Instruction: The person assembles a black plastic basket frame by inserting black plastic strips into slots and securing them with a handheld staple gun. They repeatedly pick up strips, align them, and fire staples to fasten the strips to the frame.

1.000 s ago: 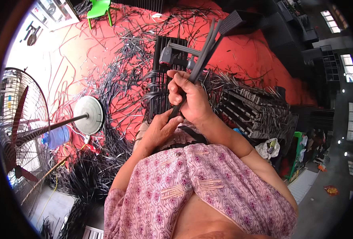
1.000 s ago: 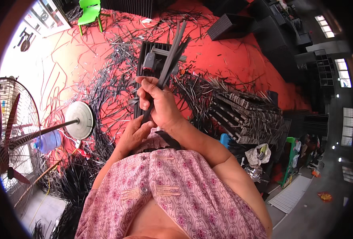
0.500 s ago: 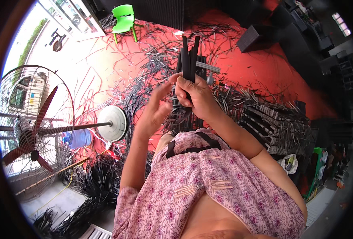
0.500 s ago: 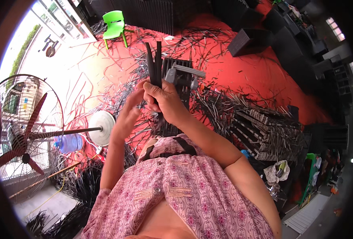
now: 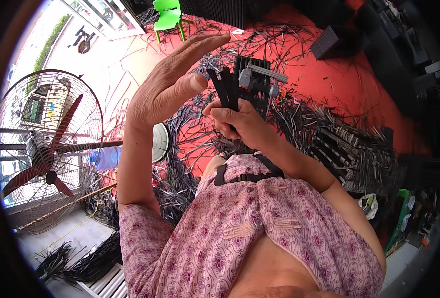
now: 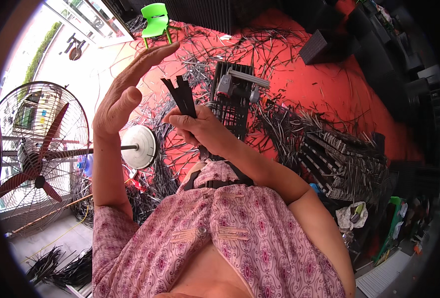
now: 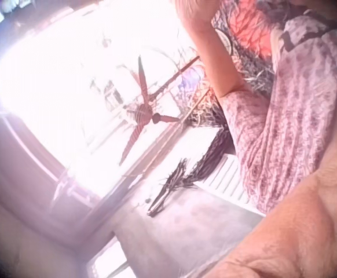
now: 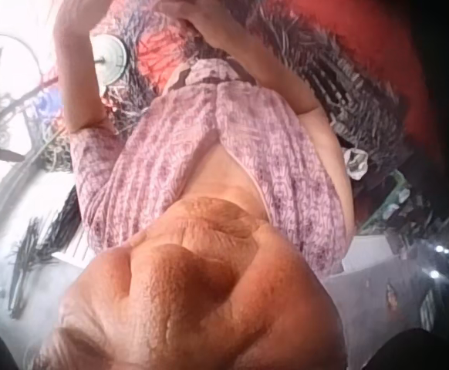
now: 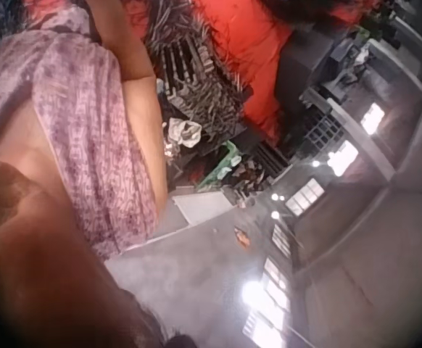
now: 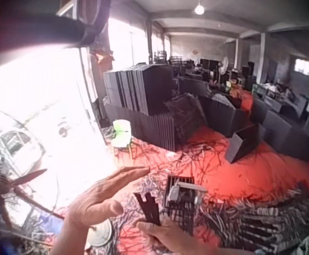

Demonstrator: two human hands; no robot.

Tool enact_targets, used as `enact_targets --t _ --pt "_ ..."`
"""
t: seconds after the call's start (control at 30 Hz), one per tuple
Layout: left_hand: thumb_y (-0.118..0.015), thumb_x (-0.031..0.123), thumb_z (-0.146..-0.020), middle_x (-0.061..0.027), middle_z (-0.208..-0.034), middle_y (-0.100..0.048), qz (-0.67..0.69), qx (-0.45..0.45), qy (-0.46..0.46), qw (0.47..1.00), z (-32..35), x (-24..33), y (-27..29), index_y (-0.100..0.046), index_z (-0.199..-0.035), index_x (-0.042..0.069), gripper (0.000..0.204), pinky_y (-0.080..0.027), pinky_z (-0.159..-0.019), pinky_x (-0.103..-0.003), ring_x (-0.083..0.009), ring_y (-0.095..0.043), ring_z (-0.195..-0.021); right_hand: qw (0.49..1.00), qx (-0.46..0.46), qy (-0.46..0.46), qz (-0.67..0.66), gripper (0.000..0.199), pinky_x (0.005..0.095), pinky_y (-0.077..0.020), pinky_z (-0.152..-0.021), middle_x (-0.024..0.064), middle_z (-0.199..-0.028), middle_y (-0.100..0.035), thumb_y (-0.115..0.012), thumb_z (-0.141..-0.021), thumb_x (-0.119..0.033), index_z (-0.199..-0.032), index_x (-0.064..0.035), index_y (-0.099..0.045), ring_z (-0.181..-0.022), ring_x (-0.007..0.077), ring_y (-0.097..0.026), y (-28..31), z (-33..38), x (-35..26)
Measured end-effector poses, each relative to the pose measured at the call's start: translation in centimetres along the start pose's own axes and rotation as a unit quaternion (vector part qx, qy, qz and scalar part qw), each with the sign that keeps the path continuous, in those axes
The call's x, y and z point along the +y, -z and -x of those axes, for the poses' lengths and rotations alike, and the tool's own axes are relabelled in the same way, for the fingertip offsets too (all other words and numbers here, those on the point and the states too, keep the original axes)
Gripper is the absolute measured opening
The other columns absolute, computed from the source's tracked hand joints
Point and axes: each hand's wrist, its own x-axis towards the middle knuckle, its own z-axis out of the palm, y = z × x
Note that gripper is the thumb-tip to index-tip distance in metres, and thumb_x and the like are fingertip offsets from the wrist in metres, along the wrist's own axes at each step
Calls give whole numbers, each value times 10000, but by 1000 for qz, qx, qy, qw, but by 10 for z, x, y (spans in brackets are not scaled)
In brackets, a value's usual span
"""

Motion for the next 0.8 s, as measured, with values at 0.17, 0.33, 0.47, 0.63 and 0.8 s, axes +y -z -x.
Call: enact_targets --t 0.17,0.33,0.47,0.63,0.8 --pt "-504 648 -940 -237 -1351 -597 -2 -120 -7 993 -2 -4 -16 -587 -1358 -7 781 -387 -1112 -454 -389 -537 -1303 999 -28 -19 23 350 195 -323 -447 -55 -661 -477 -589 -1033 -381 -1105 -44 -649 -516 29 -431 4 6 3" --pt "-489 726 -908 -253 -1375 -573 18 -150 -17 988 -3 -11 -22 -569 -1376 -14 880 -394 -1104 -457 -400 -529 -1312 1000 -1 8 5 350 200 -360 -479 -43 -676 -509 -586 -1037 -362 -1158 -40 -652 -545 37 -464 3 6 4" --pt "-436 791 -886 -248 -1387 -560 40 -97 4 995 -4 -14 -26 -540 -1408 -2 955 -379 -1118 -450 -396 -502 -1340 999 -8 23 37 337 211 -361 -472 -33 -664 -519 -575 -1043 -353 -1164 -50 -657 -534 36 -462 9 5 2" --pt "-475 718 -910 -243 -1411 -548 17 -74 9 997 0 -19 -36 -503 -1429 -23 905 -363 -1125 -450 -386 -490 -1352 1000 21 11 14 358 203 -336 -451 -40 -649 -501 -598 -1025 -380 -1154 -53 -661 -518 35 -448 9 2 6" --pt "-506 739 -880 -246 -1377 -571 50 -30 -11 998 -6 -26 -33 -528 -1425 15 907 -386 -1101 -466 -408 -523 -1307 1000 21 0 -3 355 198 -322 -440 -45 -648 -484 -646 -991 -409 -1071 -63 -653 -509 33 -437 13 -1 9"
